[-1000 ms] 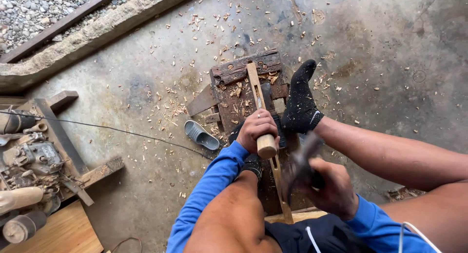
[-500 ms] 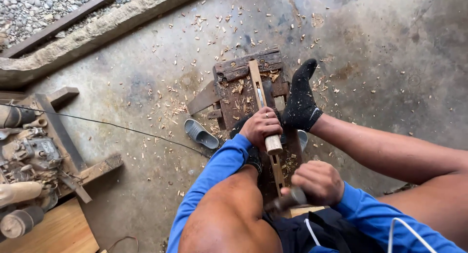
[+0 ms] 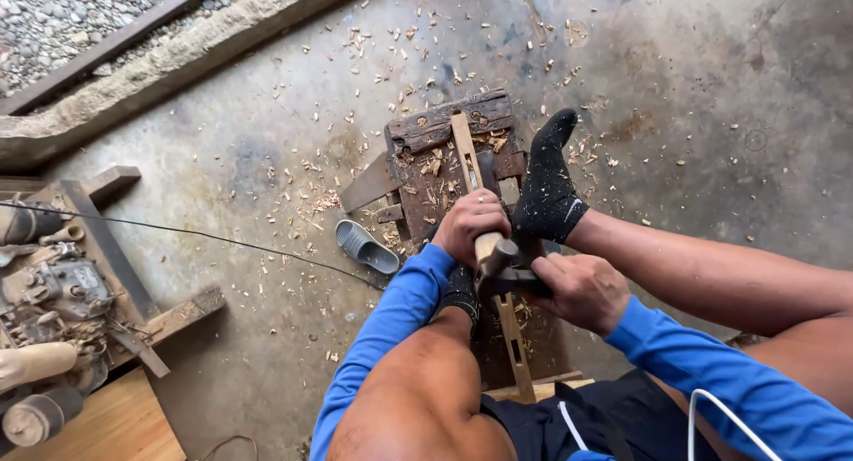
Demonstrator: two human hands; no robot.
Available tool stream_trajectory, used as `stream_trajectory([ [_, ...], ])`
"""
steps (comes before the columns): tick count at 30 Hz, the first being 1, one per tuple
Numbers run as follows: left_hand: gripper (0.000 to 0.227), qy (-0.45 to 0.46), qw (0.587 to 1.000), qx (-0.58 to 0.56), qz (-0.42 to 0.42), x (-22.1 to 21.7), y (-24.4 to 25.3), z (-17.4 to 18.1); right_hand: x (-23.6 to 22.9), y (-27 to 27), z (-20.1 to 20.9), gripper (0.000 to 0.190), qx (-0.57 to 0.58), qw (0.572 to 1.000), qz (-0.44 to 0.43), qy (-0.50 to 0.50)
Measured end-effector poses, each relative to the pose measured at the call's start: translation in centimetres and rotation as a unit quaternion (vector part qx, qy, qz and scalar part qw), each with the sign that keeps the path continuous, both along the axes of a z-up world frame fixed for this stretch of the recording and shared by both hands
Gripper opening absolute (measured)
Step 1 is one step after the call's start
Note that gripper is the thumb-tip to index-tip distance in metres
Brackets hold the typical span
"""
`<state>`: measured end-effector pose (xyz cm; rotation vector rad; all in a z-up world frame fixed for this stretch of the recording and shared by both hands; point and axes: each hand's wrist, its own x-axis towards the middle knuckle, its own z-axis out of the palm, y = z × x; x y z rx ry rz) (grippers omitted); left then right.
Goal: Using a hammer and chisel to carve a mortise into a wooden beam while holding it steady with the feet.
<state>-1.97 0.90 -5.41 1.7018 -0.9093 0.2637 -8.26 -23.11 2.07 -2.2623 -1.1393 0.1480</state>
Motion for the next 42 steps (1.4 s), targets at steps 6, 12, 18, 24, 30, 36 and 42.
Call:
stream_trajectory([
  [6,0.019,-0.038,0.999,0.017,-0.008,-0.9,-0.5,-1.8,0.4,-1.3,-1.1,0.038,0.135,0.981,0.107,-0.092],
  [12,0.020,-0.051,0.997,0.054,-0.007,-1.4,-1.0,-3.9,-1.5,-1.8,-1.2,0.033,-0.003,0.998,0.042,-0.050],
  [18,0.021,-0.058,0.997,0.046,-0.013,-1.1,-0.9,-2.8,-0.9,-2.2,-4.9,0.039,0.026,0.990,0.092,-0.108],
  [24,0.019,-0.085,0.994,0.067,0.002,-1.5,-1.2,-4.1,-1.0,-3.8,-5.3,0.027,0.055,0.969,0.190,-0.145],
  [30,0.022,-0.090,0.991,0.097,0.011,-1.7,-1.4,-4.6,-1.1,-3.3,-8.1,0.012,-0.116,0.973,0.082,-0.184],
  [36,0.021,-0.082,0.990,0.118,0.005,-1.9,-1.1,-5.2,-0.2,-2.6,-6.9,0.026,-0.074,0.958,0.199,-0.193],
  [42,0.021,-0.092,0.990,0.103,0.014,-0.9,-0.2,-5.5,0.4,-3.1,-6.3,0.018,-0.041,0.949,0.238,-0.202],
])
